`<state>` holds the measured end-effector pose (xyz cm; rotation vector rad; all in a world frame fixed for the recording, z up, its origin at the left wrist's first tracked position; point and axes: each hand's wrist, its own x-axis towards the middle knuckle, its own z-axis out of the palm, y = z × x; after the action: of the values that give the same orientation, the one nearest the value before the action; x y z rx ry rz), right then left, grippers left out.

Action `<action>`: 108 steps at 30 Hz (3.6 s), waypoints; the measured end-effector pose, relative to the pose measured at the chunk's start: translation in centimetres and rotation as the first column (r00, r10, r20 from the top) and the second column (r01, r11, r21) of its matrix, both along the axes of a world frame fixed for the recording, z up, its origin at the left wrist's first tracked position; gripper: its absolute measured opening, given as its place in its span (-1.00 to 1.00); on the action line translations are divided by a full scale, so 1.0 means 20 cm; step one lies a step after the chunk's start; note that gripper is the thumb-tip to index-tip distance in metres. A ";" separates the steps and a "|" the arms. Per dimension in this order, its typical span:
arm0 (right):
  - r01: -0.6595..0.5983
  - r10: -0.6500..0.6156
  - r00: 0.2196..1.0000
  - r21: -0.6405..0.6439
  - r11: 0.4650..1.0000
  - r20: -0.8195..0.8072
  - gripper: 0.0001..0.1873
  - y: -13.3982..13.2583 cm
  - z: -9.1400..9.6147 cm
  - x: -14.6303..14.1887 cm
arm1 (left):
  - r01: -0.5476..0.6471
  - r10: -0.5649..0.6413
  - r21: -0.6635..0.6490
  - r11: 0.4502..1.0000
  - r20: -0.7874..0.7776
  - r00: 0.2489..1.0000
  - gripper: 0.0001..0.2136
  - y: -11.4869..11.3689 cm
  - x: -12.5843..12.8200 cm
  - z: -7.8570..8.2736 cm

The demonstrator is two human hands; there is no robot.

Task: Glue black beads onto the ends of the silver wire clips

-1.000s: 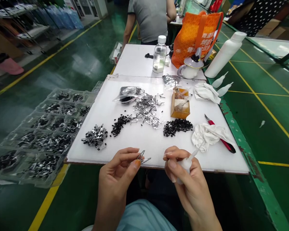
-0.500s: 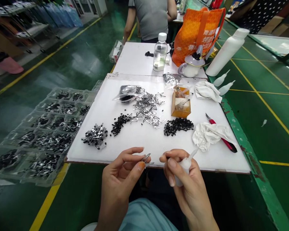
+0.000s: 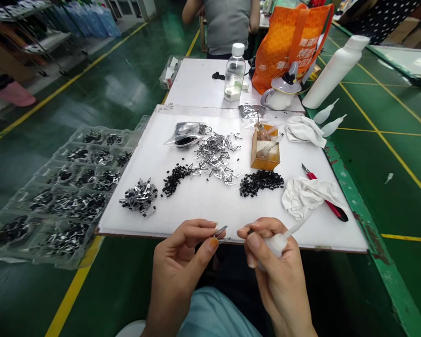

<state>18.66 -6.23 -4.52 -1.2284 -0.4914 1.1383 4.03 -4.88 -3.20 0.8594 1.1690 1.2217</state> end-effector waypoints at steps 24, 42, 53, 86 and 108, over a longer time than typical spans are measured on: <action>-0.182 0.120 0.922 0.137 0.974 0.369 -0.91 -0.09 -0.13 0.00 | 0.012 0.008 0.227 0.974 -0.087 0.996 -0.79 -0.02 0.03 0.01; -0.186 0.088 0.879 0.166 0.969 0.468 -0.94 -0.09 -0.13 0.00 | 0.072 -0.047 0.232 0.970 -0.113 0.993 -0.84 -0.02 0.02 0.02; -0.162 0.070 0.903 0.186 0.969 0.424 -0.90 -0.08 -0.14 0.00 | 0.080 -0.055 0.219 0.972 -0.115 0.992 -0.89 -0.01 0.02 0.01; 0.249 -0.582 0.677 0.604 0.757 0.451 -0.72 0.43 0.14 0.20 | -0.038 0.056 -0.103 0.994 0.172 0.984 -0.92 0.03 -0.03 -0.02; 0.307 -0.651 0.559 0.602 0.737 0.513 -0.72 0.43 0.07 0.24 | -0.031 0.057 -0.123 0.992 0.212 0.976 -0.90 0.03 -0.01 -0.02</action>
<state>23.53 2.46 -3.09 -1.2356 -0.8559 -0.0153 3.76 -4.34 -3.53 0.5986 1.0776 1.2351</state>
